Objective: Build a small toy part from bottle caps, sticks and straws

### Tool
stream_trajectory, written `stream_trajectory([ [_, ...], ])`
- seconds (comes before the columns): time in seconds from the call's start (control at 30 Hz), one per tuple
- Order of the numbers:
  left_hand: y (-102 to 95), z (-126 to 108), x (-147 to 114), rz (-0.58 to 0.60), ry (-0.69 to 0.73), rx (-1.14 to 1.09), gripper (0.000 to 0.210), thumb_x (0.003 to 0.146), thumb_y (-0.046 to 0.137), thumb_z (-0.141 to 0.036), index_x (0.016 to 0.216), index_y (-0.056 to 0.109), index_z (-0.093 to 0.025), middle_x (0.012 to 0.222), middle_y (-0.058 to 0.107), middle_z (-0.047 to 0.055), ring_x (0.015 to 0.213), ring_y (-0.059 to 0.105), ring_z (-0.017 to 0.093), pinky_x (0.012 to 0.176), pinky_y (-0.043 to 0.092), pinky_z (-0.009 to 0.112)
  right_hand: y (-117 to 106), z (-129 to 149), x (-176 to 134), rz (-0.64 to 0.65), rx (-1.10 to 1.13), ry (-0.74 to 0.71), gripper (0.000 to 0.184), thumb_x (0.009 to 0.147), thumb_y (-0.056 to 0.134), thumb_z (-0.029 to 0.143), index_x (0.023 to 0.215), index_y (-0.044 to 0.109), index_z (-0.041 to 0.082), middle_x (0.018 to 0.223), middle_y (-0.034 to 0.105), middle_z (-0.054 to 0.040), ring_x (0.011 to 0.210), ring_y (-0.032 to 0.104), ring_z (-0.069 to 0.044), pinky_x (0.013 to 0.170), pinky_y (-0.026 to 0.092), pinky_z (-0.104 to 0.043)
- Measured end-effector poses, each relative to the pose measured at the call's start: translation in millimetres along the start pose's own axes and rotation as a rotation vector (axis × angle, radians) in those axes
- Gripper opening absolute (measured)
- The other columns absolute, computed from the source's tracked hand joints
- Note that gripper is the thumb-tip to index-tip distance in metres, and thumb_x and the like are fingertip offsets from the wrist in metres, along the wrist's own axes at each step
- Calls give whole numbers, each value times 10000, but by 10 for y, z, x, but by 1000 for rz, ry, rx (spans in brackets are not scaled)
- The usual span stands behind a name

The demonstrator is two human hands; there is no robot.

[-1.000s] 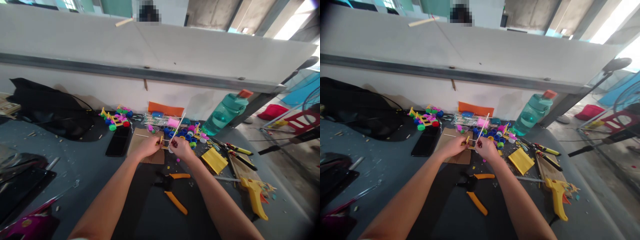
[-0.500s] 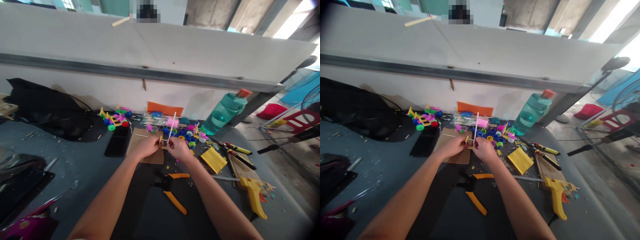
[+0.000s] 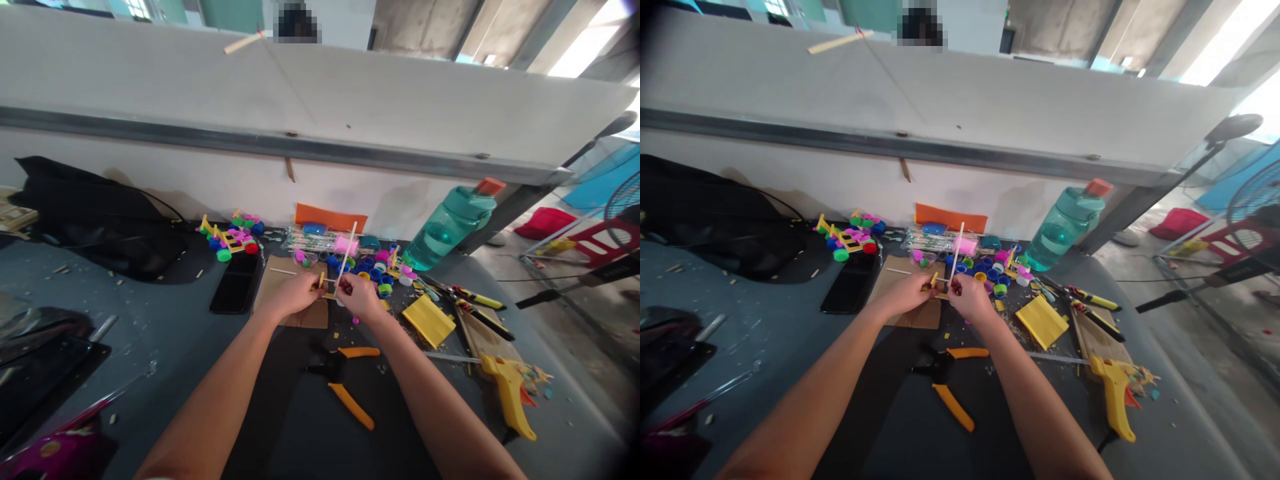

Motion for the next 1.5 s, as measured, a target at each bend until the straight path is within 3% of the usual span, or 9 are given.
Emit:
stream_trajectory([
  [0.37, 15, 28, 7, -12, 6, -14, 171, 830, 525, -345, 850, 615, -201, 871, 681, 58, 788, 625, 218, 597, 379, 253, 22, -118, -3, 6, 113, 79, 74, 697, 509, 237, 696, 566, 189, 611, 567, 20, 550, 504, -111, 533, 378, -203],
  [0.6, 41, 66, 2, 5, -55, -5, 309, 887, 440, -399, 762, 611, -174, 784, 672, 75, 679, 604, 182, 551, 318, 241, 37, -262, 18, 8, 190, 167, 150, 709, 513, 297, 737, 598, 176, 634, 608, 3, 582, 547, -132, 561, 411, -226],
  [0.8, 82, 84, 8, 53, -80, -23, 303, 884, 439, -380, 759, 615, -167, 746, 659, 61, 652, 588, 169, 538, 317, 240, 103, -275, 17, 57, 234, 178, 147, 697, 520, 299, 707, 592, 172, 633, 597, 6, 582, 530, -126, 565, 405, -227],
  [1.03, -27, -87, 0, -91, 78, 75, 242, 882, 471, -315, 755, 623, -175, 848, 627, 70, 856, 583, 198, 725, 416, 281, 153, -309, 6, 118, 273, 196, 167, 715, 526, 303, 735, 606, 158, 657, 610, 4, 606, 535, -123, 554, 403, -215],
  [1.37, -113, -74, -20, -157, 125, 128, 221, 800, 615, -372, 885, 637, -170, 933, 608, 73, 943, 569, 221, 822, 420, 312, 180, -387, -1, 137, 267, 231, 169, 711, 555, 304, 746, 626, 154, 680, 631, -2, 622, 563, -132, 576, 409, -226],
  [1.5, -241, 1, -54, -165, 60, 106, 210, 779, 635, -334, 911, 620, -172, 984, 589, 65, 943, 569, 215, 845, 417, 316, 197, -400, 0, 151, 270, 236, 162, 715, 562, 291, 757, 634, 153, 685, 642, -2, 621, 569, -130, 573, 412, -221],
])
Point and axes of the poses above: each hand's wrist, its own x-axis towards the middle knuckle, its own y-axis out of the palm, z = x × y, the point moved 9 cm from there along x, towards the middle knuckle
